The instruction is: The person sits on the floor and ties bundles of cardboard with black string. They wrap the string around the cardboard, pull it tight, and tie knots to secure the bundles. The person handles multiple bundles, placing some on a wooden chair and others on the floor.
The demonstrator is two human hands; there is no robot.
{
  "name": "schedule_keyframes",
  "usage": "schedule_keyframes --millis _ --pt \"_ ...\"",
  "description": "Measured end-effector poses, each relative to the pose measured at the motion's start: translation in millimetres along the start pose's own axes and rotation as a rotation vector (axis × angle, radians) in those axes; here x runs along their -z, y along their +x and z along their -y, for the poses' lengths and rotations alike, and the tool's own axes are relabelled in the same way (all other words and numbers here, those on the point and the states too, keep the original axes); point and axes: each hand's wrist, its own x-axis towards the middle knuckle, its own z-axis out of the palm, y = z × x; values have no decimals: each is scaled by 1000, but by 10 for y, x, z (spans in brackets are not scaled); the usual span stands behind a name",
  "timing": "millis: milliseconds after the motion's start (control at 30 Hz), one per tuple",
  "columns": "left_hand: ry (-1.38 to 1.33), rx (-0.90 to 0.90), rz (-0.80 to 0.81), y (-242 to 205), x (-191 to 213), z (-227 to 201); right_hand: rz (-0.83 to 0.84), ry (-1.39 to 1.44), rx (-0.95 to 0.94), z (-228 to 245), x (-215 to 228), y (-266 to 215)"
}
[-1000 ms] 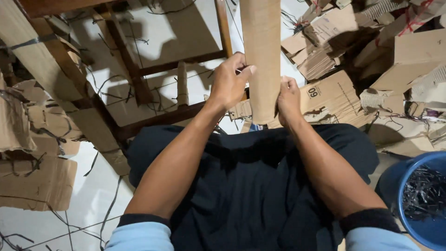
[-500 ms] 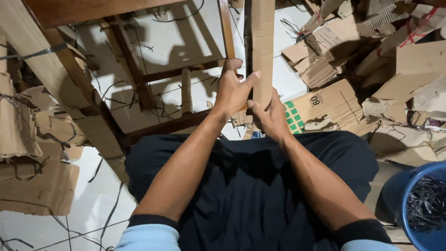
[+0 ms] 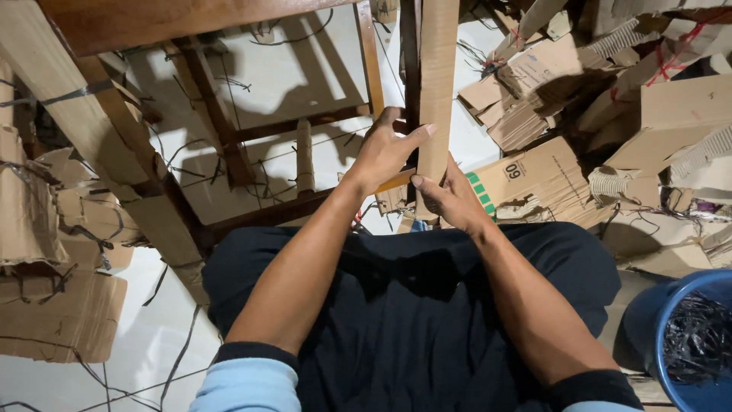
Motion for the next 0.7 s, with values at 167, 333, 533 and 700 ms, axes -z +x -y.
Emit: schedule_keyframes --millis 167,333,533,700 --pt "-180 -12 -19 49 -46 6 104 -8 -25 17 92 40" --pt "-464 48 4 492 -177 -77 119 -119 -144 -69 149 63" --pt "-326 -49 -252 919 -146 226 106 -284 -291 -53 157 99" --pt "-134 -211 -196 996 -66 377 96 -320 -293 11 126 107"
